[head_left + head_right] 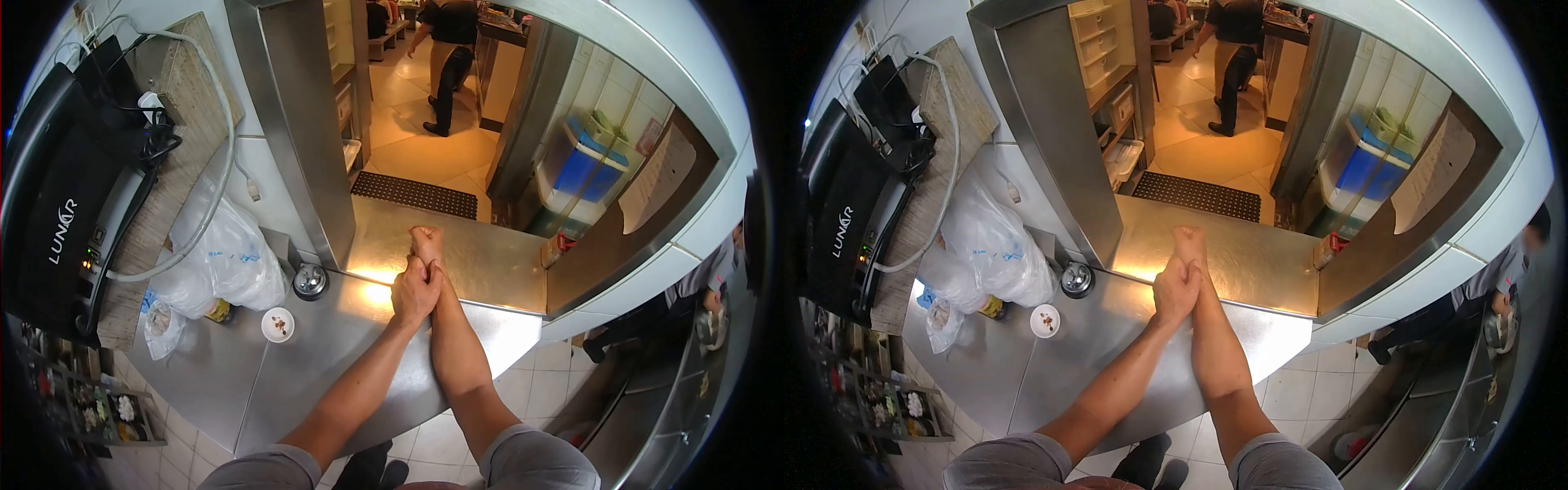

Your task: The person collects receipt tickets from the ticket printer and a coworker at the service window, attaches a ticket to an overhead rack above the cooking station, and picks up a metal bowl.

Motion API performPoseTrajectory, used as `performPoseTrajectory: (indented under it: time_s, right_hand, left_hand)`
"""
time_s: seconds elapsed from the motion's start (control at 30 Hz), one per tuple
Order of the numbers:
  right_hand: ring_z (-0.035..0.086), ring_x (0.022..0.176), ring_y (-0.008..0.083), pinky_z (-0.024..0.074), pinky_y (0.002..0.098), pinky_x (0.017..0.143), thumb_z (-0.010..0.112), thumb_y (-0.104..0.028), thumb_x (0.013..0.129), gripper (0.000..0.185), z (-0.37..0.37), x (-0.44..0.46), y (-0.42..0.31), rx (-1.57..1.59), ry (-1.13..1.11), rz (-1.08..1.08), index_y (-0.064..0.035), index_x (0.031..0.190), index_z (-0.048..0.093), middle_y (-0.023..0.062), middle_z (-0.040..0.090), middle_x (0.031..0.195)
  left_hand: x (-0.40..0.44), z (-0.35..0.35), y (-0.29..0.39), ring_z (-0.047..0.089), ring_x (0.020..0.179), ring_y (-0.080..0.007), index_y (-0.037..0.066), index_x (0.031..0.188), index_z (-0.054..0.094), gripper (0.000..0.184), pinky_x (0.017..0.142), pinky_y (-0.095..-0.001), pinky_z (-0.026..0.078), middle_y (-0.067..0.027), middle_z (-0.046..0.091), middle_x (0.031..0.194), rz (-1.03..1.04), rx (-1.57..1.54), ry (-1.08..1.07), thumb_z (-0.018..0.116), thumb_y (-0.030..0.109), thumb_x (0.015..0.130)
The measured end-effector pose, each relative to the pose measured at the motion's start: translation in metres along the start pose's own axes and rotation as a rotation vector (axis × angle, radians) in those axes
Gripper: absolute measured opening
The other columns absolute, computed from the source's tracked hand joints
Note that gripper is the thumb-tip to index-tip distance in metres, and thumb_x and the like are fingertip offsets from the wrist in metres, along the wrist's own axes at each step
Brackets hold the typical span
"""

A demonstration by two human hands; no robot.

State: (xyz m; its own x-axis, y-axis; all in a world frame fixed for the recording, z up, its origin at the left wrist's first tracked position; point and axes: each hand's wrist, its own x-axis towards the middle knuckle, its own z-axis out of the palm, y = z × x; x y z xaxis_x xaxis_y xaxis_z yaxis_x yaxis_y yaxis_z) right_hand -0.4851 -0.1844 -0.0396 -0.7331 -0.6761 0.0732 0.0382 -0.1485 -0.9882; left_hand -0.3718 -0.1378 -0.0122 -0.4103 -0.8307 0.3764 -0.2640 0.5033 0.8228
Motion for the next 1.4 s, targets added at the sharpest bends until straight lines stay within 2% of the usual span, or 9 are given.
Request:
performPoseTrajectory:
  time_s: [0.5, 0.7, 0.77, 0.8, 0.87, 0.93, 1.1, 1.17, 1.4]
  right_hand:
    - [0.039, 0.035, 0.0087, 0.0285, 0.0308, 0.033, 0.063, -0.016, 0.092, 0.047, -0.004, 0.012, 0.033, -0.054, 0.023, -0.077, -0.0133, 0.051, 0.039, -0.0034, 0.039, 0.045]
    - [0.051, 0.051, 0.0097, 0.0391, 0.0297, 0.043, 0.063, -0.027, 0.1, 0.033, -0.013, -0.013, 0.029, -0.246, -0.031, -0.01, -0.0073, 0.075, 0.053, -0.0004, 0.05, 0.06]
    - [0.06, 0.075, 0.0247, 0.0479, 0.0409, 0.065, 0.064, -0.026, 0.094, 0.027, -0.022, -0.053, 0.022, -0.43, -0.08, -0.05, -0.0008, 0.085, 0.06, 0.0133, 0.062, 0.08]
    - [0.058, 0.073, 0.0299, 0.0479, 0.0423, 0.067, 0.066, -0.021, 0.089, 0.02, -0.017, -0.093, -0.019, -0.67, -0.068, -0.403, -0.0022, 0.089, 0.061, 0.0141, 0.058, 0.078]
    - [0.055, 0.094, 0.0371, 0.0457, 0.046, 0.083, 0.07, -0.02, 0.084, 0.026, -0.03, -0.148, -0.034, -0.843, -0.185, -0.536, -0.0036, 0.101, 0.062, 0.0175, 0.057, 0.1]
    - [0.048, 0.121, 0.0426, 0.0379, 0.054, 0.105, 0.071, -0.019, 0.082, 0.04, -0.042, -0.203, -0.061, -1.026, -0.278, -0.582, -0.0048, 0.118, 0.062, 0.0206, 0.053, 0.129]
    - [0.042, 0.133, 0.0447, 0.0313, 0.0555, 0.114, 0.068, -0.019, 0.084, 0.048, -0.049, -0.237, -0.079, -1.187, -0.271, -0.579, -0.0037, 0.13, 0.061, 0.0252, 0.048, 0.141]
    - [0.04, 0.135, 0.0451, 0.0305, 0.0535, 0.115, 0.066, -0.015, 0.086, 0.048, -0.045, -0.237, -0.082, -1.173, -0.303, -0.538, -0.0035, 0.132, 0.059, 0.0247, 0.047, 0.145]
    - [0.042, 0.134, 0.0433, 0.0319, 0.0536, 0.114, 0.065, -0.014, 0.087, 0.044, -0.046, -0.24, -0.075, -1.174, -0.282, -0.542, -0.0032, 0.129, 0.061, 0.0245, 0.048, 0.142]
  left_hand:
    - [0.0, 0.001, 0.001, 0.065, 0.058, -0.0402, 0.005, 0.081, 0.052, 0.033, 0.056, -0.0515, 0.051, -0.0161, 0.061, 0.061, -0.008, 0.027, -0.006, 0.066, 0.032, 0.092]
    - [-0.019, -0.001, -0.014, 0.065, 0.065, -0.0423, 0.007, 0.085, 0.056, 0.031, 0.06, -0.0529, 0.051, -0.0182, 0.065, 0.068, -0.028, -0.042, -0.036, 0.062, 0.036, 0.094]
    - [-0.047, -0.032, -0.008, 0.065, 0.069, -0.0446, 0.007, 0.09, 0.058, 0.032, 0.061, -0.0553, 0.05, -0.0219, 0.066, 0.073, -0.068, -0.091, -0.171, 0.06, 0.038, 0.097]
    - [-0.067, -0.04, -0.02, 0.065, 0.068, -0.0432, 0.007, 0.089, 0.057, 0.033, 0.061, -0.0535, 0.049, -0.0214, 0.065, 0.071, -0.01, -0.022, -0.21, 0.06, 0.039, 0.097]
    - [-0.108, -0.073, -0.026, 0.062, 0.063, -0.0403, 0.007, 0.09, 0.057, 0.032, 0.058, -0.0481, 0.047, -0.0199, 0.062, 0.071, 0.021, -0.226, -0.35, 0.062, 0.038, 0.097]
    - [-0.143, -0.127, -0.016, 0.062, 0.061, -0.0264, 0.006, 0.088, 0.058, 0.032, 0.057, -0.0406, 0.049, -0.0106, 0.064, 0.07, -0.199, -0.383, -0.655, 0.06, 0.035, 0.101]
    - [-0.169, -0.32, 0.022, 0.06, 0.074, -0.0124, 0.004, 0.101, 0.064, 0.03, 0.068, -0.0305, 0.051, -0.0022, 0.066, 0.086, -0.413, -0.505, -1.205, 0.058, 0.034, 0.103]
    - [-0.138, -0.411, 0.078, 0.063, 0.08, -0.0126, 0.003, 0.101, 0.066, 0.026, 0.071, -0.0303, 0.052, -0.0024, 0.068, 0.09, -0.445, -0.392, -1.115, 0.062, 0.029, 0.102]
    - [-0.013, -0.61, 0.241, 0.069, 0.098, -0.0206, 0.001, 0.108, 0.067, 0.018, 0.086, -0.035, 0.053, -0.0119, 0.072, 0.107, 0.508, 0.067, 0.144, 0.059, 0.014, 0.099]
